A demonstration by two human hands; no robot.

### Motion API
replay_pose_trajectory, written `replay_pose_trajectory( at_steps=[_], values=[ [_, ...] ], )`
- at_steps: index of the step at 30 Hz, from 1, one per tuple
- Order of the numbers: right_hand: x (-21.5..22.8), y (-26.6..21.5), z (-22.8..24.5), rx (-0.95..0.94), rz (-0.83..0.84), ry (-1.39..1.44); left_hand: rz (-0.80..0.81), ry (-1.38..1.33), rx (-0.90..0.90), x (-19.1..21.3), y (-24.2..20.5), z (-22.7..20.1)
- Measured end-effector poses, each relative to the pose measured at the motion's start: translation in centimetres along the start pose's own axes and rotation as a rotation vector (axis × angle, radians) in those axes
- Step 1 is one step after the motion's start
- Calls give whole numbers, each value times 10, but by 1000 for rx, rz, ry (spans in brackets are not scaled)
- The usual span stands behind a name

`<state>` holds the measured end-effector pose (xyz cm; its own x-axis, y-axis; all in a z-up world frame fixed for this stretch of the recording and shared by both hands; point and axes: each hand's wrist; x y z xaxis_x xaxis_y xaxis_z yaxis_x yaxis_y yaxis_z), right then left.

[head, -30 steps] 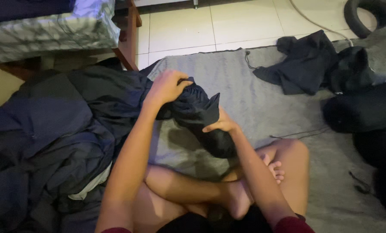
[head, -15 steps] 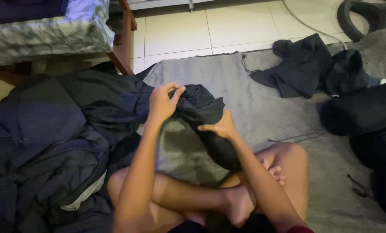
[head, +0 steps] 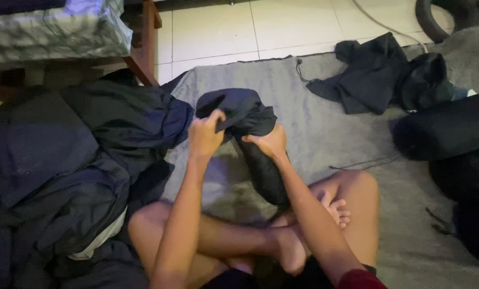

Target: The person folds and rolls a dark fabric item by hand while sitting on the floor, then stuffs it into a bag and pulls the drawstring tight.

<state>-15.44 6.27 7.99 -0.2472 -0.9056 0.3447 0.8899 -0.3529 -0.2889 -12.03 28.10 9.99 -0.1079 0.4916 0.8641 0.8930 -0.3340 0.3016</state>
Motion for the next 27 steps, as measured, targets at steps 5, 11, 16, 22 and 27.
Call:
replay_pose_trajectory(
  at_steps=[5,11,16,22,27],
  values=[
    [-2,-5,-8,45,47,11,-752,189,-19,-18,-7,35],
    [-16,-19,9,16,14,-18,-526,-77,-15,-39,-19,30],
    [-29,11,-19,-60,-148,-138,-240,-342,-117,-71,-30,-24],
    [-45,28,-47,-78,-305,-241,5,-419,38,-81,15,-49],
    [-46,39,-71,217,-371,-327,320,-232,-84,-92,-1,-54]
  ],
)
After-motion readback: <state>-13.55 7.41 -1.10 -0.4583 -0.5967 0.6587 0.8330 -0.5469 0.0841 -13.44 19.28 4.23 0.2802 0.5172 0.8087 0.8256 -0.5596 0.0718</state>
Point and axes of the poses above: each hand's wrist, its own y-axis towards the middle knuckle, its own x-axis out of the back of the hand, z = x × y, and after that the axes turned 7 degrees about y, right-handed
